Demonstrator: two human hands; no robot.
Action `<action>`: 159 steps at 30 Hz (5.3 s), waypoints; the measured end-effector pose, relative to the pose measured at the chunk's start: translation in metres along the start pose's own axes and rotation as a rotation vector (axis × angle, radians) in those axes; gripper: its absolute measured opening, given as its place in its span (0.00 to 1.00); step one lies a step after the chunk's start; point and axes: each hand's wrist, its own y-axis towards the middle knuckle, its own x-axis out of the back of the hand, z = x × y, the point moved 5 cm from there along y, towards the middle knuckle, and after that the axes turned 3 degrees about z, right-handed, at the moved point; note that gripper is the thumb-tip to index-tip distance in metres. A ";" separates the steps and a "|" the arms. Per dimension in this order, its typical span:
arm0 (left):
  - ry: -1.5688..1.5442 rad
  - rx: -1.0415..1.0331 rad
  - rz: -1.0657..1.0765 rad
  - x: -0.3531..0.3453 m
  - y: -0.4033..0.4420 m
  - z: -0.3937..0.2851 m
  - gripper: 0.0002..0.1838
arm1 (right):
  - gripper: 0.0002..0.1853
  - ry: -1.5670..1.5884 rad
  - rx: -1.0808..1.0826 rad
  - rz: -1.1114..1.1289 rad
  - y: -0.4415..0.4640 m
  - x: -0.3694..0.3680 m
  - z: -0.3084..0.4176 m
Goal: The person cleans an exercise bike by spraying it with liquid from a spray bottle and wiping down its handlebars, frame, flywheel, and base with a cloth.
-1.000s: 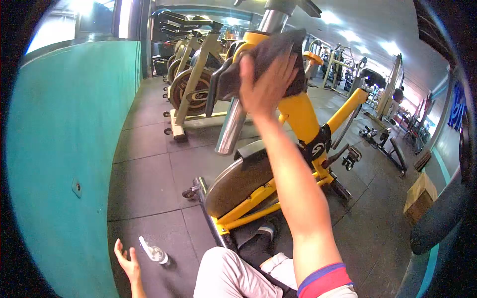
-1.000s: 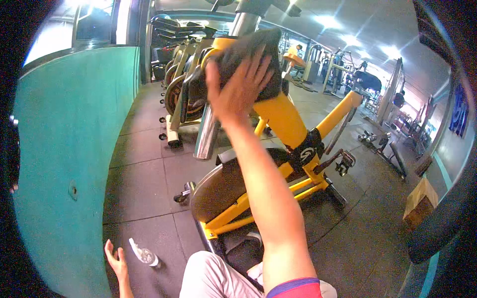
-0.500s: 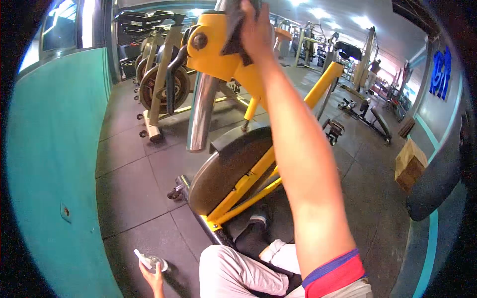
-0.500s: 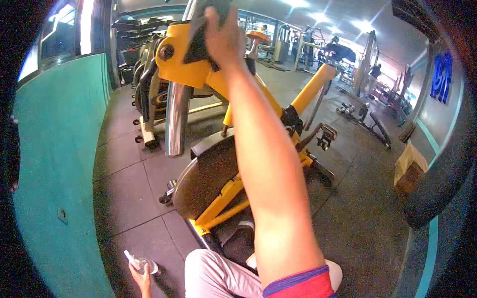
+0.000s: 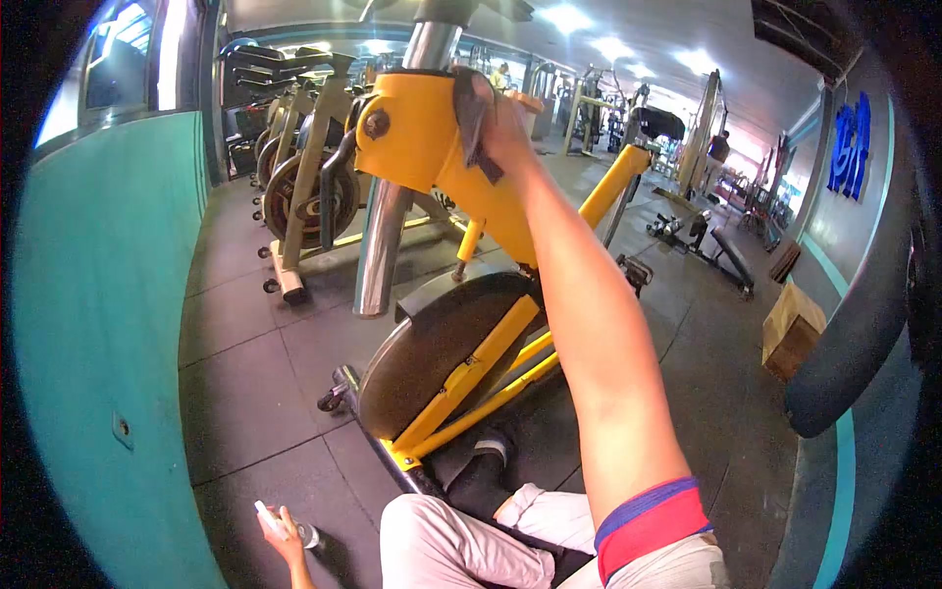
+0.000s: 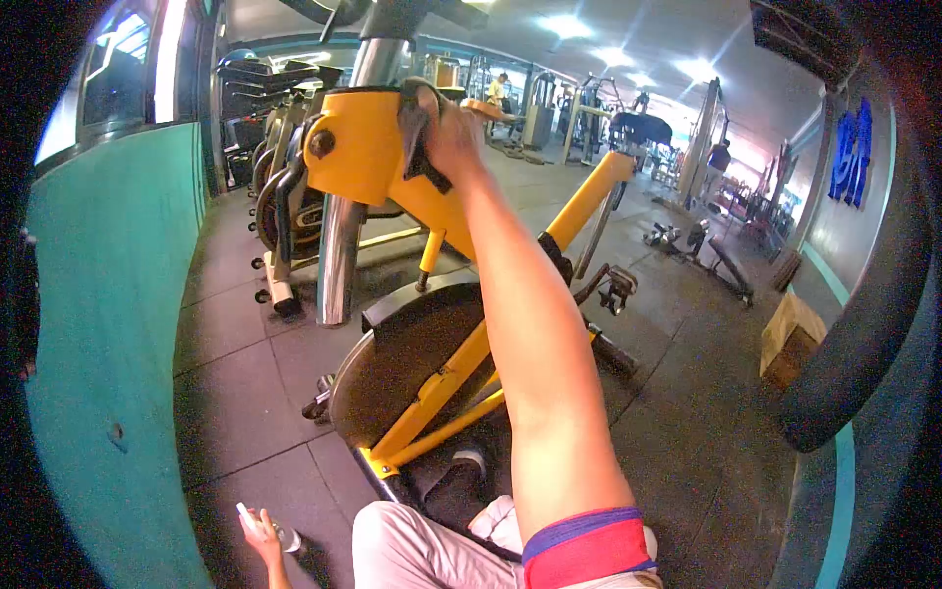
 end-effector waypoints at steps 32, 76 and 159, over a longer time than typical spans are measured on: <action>0.078 0.013 -0.078 -0.011 -0.012 0.028 0.18 | 0.34 -0.351 0.041 0.830 -0.167 -0.150 0.020; 0.044 0.050 -0.107 -0.012 -0.017 0.036 0.17 | 0.36 0.203 -0.299 -0.090 -0.307 -0.116 -0.096; 0.490 -0.206 0.340 -0.036 -0.047 -0.051 0.16 | 0.42 0.127 -0.697 -0.710 -0.360 -0.167 -0.213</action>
